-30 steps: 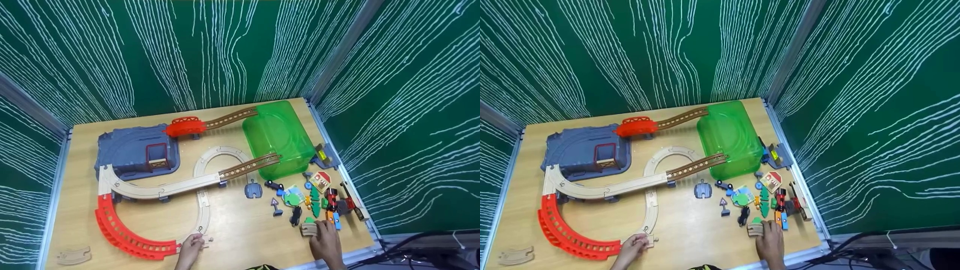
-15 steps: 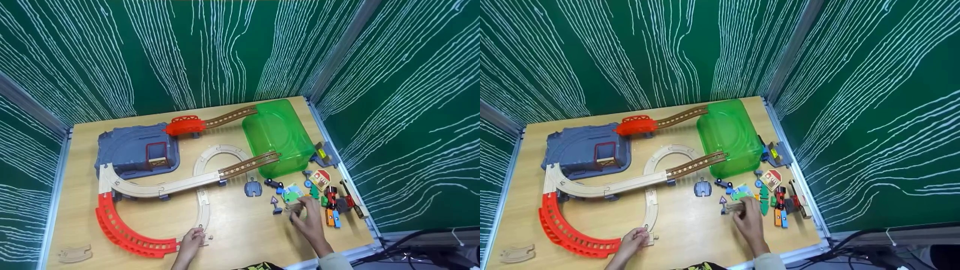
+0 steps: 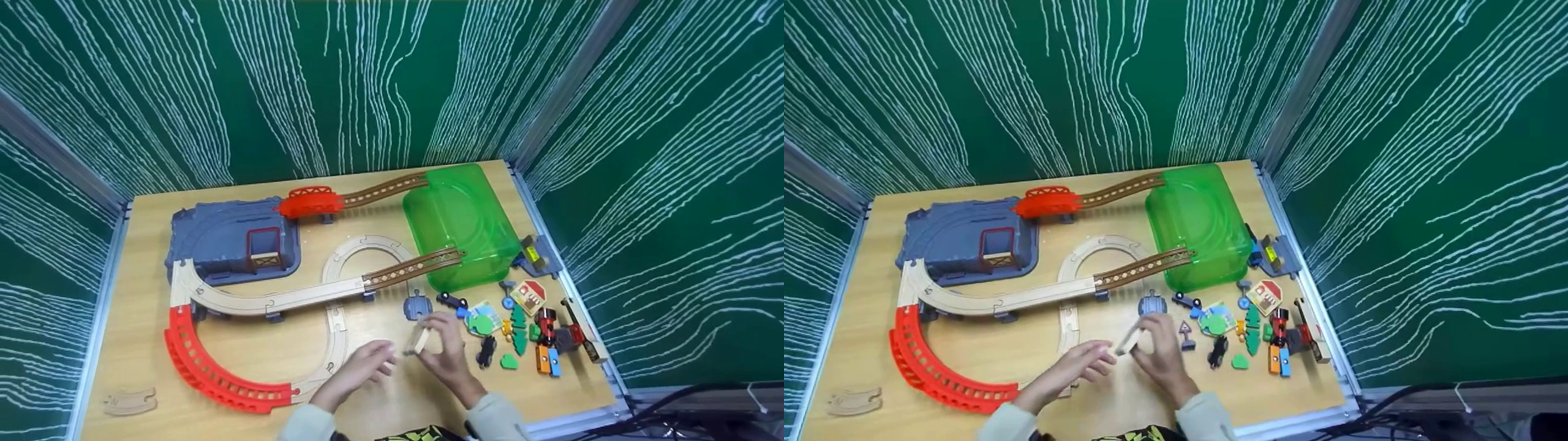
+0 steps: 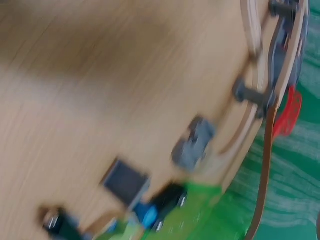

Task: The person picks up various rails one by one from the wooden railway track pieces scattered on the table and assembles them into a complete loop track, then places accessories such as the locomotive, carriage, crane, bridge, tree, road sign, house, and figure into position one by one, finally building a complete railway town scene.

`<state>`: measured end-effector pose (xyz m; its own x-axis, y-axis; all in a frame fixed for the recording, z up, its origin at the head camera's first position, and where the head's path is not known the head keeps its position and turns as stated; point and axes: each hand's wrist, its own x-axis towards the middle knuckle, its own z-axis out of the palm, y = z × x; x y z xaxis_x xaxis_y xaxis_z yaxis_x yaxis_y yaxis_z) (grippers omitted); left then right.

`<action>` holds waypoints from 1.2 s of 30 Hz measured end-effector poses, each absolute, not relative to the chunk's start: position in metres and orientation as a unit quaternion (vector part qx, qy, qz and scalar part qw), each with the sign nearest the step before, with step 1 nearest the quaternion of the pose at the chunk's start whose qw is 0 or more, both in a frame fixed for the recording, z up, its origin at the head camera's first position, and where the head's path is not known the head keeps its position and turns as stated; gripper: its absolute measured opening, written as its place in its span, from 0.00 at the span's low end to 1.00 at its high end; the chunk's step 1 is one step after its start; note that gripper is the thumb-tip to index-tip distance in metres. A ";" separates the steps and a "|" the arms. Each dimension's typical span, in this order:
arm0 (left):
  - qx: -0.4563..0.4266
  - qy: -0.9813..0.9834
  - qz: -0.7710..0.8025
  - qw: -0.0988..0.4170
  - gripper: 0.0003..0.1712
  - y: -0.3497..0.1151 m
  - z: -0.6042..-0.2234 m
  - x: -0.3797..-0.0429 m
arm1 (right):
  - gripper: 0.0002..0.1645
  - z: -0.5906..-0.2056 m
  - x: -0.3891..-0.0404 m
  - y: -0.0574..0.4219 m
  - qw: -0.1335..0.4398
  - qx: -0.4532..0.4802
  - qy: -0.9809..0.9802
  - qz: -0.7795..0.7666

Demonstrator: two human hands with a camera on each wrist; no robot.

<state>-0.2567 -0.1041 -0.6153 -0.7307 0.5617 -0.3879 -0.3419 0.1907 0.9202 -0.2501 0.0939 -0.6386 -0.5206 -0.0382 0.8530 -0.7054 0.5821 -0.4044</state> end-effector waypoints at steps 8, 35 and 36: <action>0.077 0.617 0.671 0.405 0.14 -0.083 -0.611 -0.255 | 0.14 -0.667 -0.262 0.068 0.491 0.286 -0.734 0.372; 0.281 0.866 0.354 0.213 0.05 -0.058 -0.674 -0.281 | 0.17 -0.690 -0.240 0.095 -0.002 -0.105 -0.711 0.695; 0.279 0.875 0.338 0.207 0.05 -0.054 -0.677 -0.283 | 0.17 -0.696 -0.242 0.097 0.003 -0.113 -0.713 0.692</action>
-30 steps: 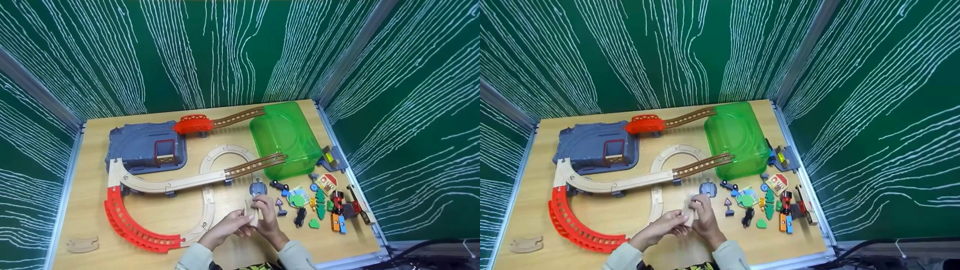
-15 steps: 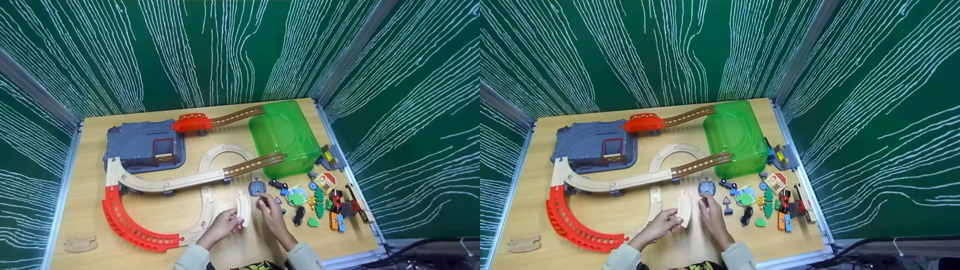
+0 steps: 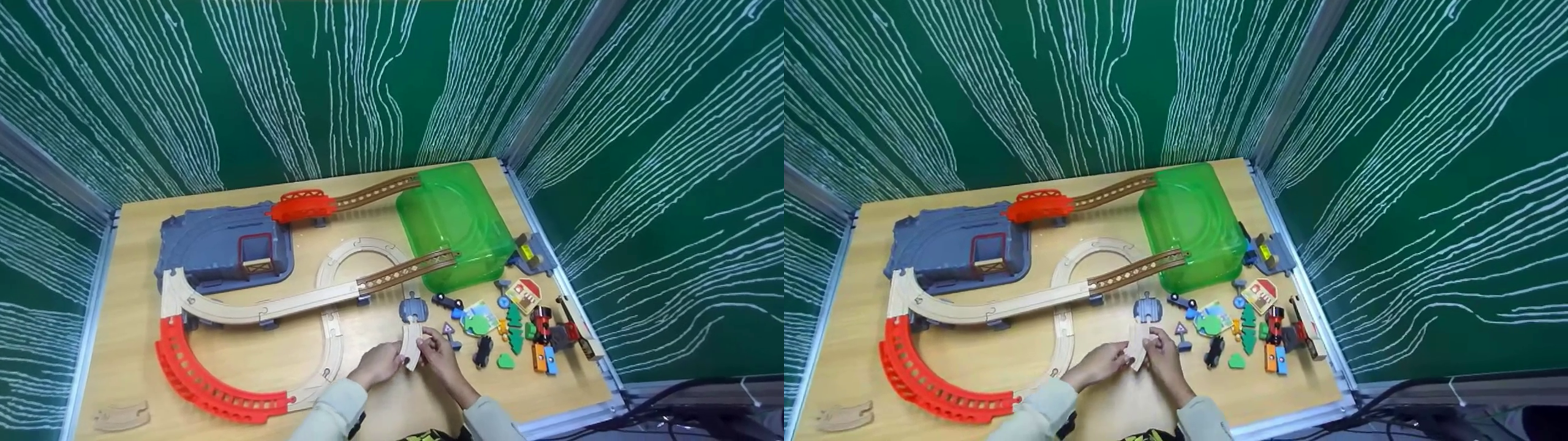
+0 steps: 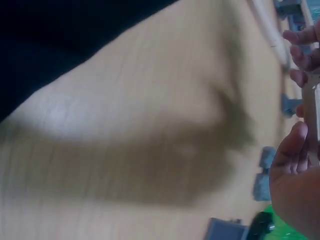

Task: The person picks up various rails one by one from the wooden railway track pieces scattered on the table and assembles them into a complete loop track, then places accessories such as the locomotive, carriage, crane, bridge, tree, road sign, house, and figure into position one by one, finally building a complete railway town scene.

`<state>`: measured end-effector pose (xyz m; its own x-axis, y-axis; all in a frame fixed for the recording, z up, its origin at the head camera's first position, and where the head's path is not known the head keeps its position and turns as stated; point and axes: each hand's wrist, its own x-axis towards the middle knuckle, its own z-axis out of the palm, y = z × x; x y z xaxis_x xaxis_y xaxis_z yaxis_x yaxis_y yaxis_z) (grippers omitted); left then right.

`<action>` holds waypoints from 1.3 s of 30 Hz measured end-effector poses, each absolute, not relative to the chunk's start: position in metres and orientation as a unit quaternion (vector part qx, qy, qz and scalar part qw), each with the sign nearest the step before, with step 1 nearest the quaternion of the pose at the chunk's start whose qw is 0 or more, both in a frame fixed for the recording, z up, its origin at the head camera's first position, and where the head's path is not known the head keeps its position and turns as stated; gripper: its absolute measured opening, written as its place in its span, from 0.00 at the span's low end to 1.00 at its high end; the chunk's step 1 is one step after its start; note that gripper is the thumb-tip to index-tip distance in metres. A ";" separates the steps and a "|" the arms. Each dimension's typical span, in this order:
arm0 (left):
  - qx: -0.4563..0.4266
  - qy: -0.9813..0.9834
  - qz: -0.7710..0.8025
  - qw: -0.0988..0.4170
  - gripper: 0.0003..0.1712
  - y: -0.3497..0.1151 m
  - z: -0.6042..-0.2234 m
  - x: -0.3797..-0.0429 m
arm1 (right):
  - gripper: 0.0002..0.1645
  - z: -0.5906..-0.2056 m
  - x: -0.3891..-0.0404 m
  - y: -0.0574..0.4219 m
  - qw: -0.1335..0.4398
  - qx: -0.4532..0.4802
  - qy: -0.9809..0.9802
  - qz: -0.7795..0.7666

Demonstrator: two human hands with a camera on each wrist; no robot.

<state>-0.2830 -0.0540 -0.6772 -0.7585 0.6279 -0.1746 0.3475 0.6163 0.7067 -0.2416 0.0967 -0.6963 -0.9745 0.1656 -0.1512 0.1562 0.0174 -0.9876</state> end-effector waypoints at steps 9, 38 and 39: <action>0.178 0.891 0.370 0.193 0.14 -0.026 -0.707 -0.292 | 0.14 -0.749 -0.253 0.108 0.052 -0.187 -0.787 0.586; 0.163 0.893 0.371 0.194 0.19 -0.019 -0.724 -0.296 | 0.11 -0.755 -0.264 0.114 0.088 -0.091 -0.894 0.429; 0.159 0.892 0.373 0.199 0.19 -0.018 -0.725 -0.296 | 0.11 -0.753 -0.264 0.114 0.079 -0.093 -0.903 0.413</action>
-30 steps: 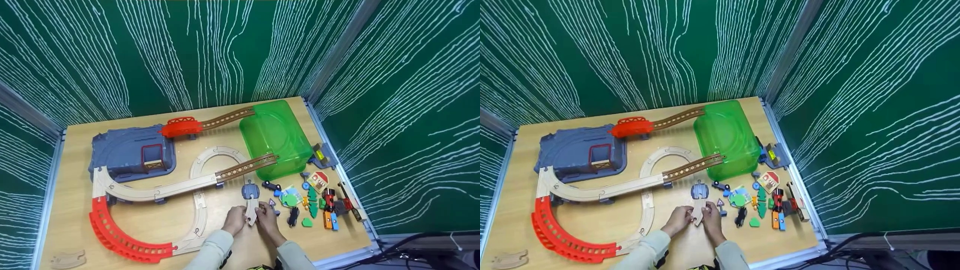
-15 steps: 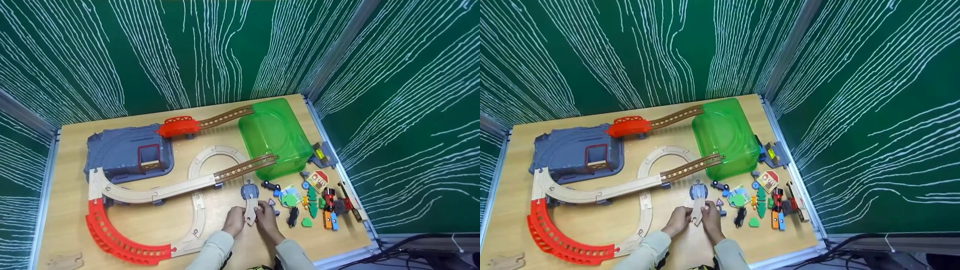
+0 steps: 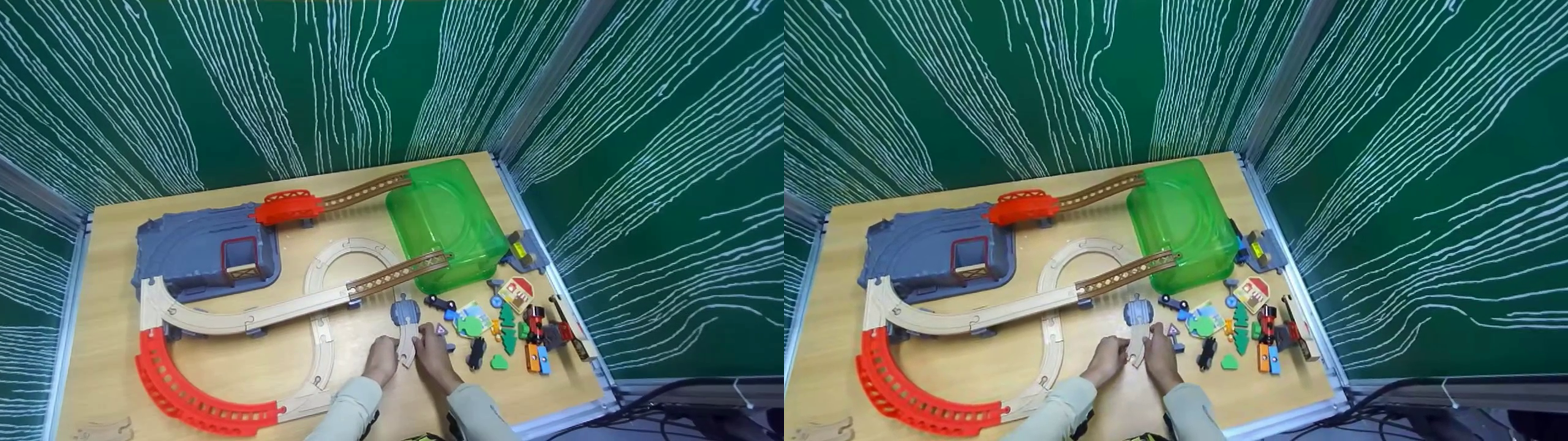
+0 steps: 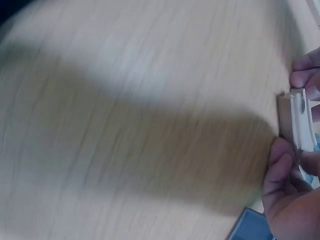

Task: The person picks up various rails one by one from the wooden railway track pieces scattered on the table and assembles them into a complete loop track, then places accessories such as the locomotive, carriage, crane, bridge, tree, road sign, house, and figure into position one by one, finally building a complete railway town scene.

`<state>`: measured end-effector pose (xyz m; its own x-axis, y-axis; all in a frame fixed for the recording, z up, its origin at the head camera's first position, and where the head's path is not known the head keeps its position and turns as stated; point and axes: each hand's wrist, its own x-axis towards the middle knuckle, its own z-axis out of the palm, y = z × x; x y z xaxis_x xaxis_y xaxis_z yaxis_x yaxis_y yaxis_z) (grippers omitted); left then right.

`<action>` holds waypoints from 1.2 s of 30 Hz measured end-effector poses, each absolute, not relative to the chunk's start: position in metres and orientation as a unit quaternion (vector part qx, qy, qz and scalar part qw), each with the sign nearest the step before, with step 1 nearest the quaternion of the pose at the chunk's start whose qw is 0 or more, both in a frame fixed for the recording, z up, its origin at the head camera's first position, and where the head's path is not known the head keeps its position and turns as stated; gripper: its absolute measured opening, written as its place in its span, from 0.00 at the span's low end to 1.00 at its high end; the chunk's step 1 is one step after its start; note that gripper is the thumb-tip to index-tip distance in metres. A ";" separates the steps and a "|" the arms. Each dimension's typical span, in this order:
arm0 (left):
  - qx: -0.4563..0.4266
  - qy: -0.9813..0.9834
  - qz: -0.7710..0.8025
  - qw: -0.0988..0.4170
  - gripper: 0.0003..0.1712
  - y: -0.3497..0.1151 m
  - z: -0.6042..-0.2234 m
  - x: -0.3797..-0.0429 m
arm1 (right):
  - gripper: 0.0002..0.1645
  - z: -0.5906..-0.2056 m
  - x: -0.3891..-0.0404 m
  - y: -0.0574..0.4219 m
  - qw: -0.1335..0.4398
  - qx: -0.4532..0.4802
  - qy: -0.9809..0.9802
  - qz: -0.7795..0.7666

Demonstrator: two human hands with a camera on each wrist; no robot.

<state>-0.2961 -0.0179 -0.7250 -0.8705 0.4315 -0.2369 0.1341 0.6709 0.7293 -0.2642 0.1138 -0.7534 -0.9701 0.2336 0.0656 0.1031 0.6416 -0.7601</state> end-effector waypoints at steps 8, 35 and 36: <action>0.155 0.895 0.387 0.162 0.15 -0.023 -0.726 -0.297 | 0.15 -0.749 -0.268 0.106 0.075 -0.144 -0.902 0.400; 0.270 0.958 0.095 0.037 0.44 -0.210 -0.763 -0.243 | 0.36 -0.777 -0.279 0.093 0.032 0.009 -0.995 0.094; 0.271 0.957 0.097 0.034 0.44 -0.209 -0.762 -0.244 | 0.36 -0.776 -0.280 0.093 0.028 0.008 -0.995 0.093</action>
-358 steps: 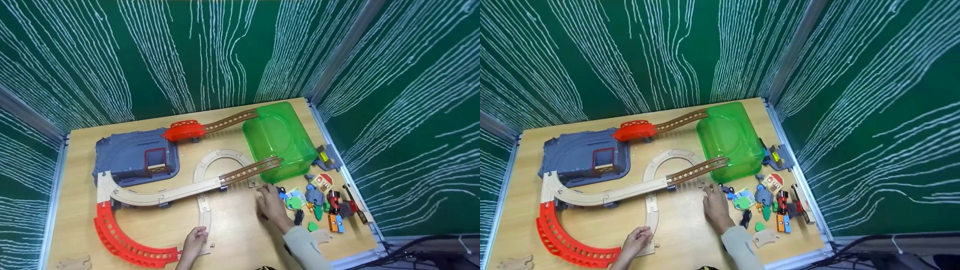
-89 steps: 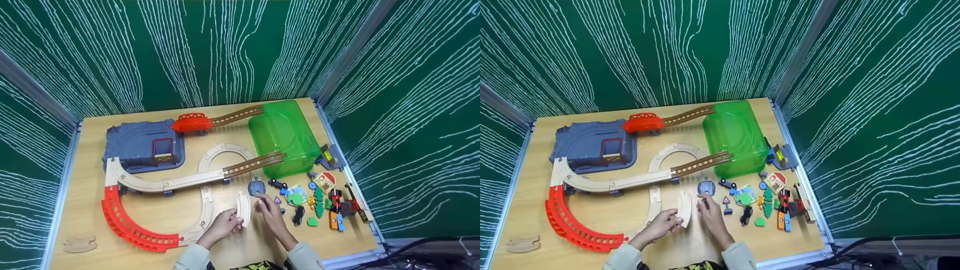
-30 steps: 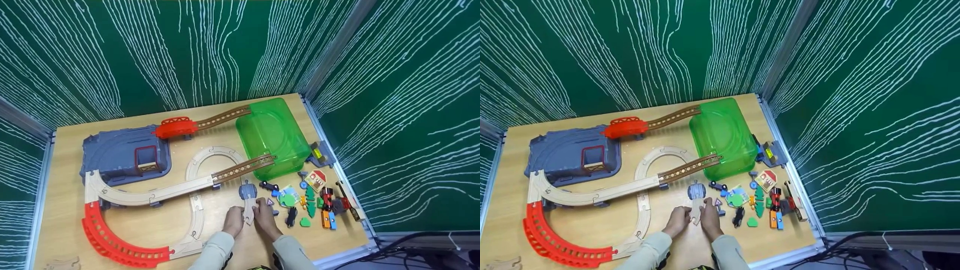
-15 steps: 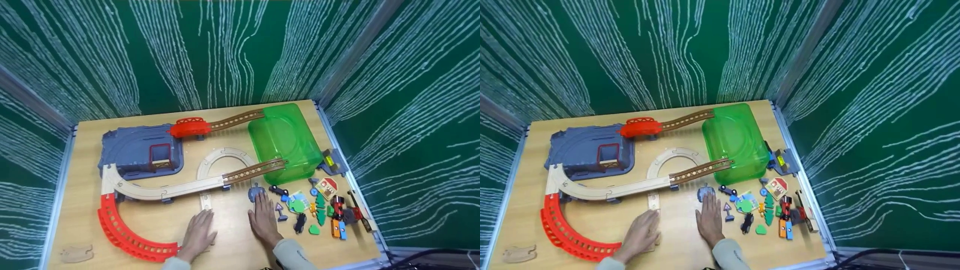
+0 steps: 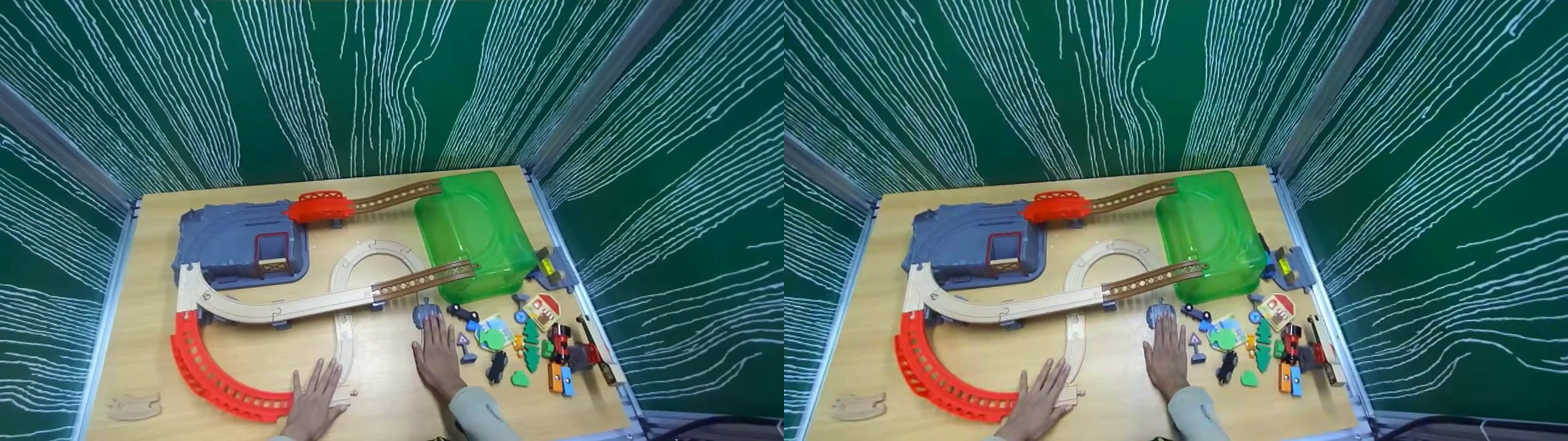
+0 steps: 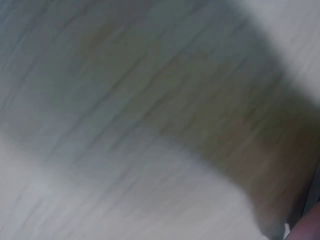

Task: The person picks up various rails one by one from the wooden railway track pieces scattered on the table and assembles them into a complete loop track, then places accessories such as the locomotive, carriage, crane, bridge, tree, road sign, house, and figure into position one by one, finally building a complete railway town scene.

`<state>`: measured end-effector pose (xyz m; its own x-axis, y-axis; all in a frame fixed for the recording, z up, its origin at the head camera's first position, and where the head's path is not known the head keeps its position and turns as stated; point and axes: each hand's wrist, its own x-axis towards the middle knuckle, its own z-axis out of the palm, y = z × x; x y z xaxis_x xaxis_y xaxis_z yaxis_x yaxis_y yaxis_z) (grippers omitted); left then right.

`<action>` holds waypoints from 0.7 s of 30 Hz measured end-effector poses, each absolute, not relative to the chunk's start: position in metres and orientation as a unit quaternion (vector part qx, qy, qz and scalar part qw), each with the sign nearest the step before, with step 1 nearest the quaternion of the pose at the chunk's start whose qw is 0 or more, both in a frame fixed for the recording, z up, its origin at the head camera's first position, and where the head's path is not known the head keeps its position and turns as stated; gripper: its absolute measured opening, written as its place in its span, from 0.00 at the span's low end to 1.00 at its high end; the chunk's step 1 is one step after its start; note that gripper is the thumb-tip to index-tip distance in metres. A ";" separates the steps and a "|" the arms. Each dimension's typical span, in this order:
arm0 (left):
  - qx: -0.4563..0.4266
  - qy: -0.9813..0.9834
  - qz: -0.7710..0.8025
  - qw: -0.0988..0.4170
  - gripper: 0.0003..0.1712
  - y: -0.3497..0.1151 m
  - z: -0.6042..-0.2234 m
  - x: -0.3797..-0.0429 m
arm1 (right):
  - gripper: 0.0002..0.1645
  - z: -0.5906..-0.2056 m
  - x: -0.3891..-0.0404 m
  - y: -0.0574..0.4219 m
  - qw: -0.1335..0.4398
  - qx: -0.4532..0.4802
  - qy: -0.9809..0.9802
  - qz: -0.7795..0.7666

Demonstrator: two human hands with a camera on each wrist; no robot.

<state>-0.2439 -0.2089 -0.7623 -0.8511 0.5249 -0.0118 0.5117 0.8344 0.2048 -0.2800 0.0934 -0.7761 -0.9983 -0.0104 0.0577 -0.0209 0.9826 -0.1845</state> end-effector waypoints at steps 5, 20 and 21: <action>0.267 0.958 0.098 0.033 0.43 -0.207 -0.759 -0.246 | 0.37 -0.775 -0.285 0.095 0.022 0.008 -0.996 0.082; 0.254 0.961 0.090 0.057 0.43 -0.204 -0.757 -0.250 | 0.38 -0.768 -0.293 0.096 0.005 0.004 -0.996 0.090; 0.253 0.961 0.092 0.057 0.43 -0.204 -0.756 -0.250 | 0.38 -0.767 -0.293 0.096 0.008 0.003 -0.996 0.094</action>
<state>-0.2497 -0.2039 -0.7559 -0.8652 0.4974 -0.0634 0.4765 0.8549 0.2050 -0.2932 0.0962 -0.7671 -0.9998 -0.0045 0.0169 -0.0076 0.9823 -0.1874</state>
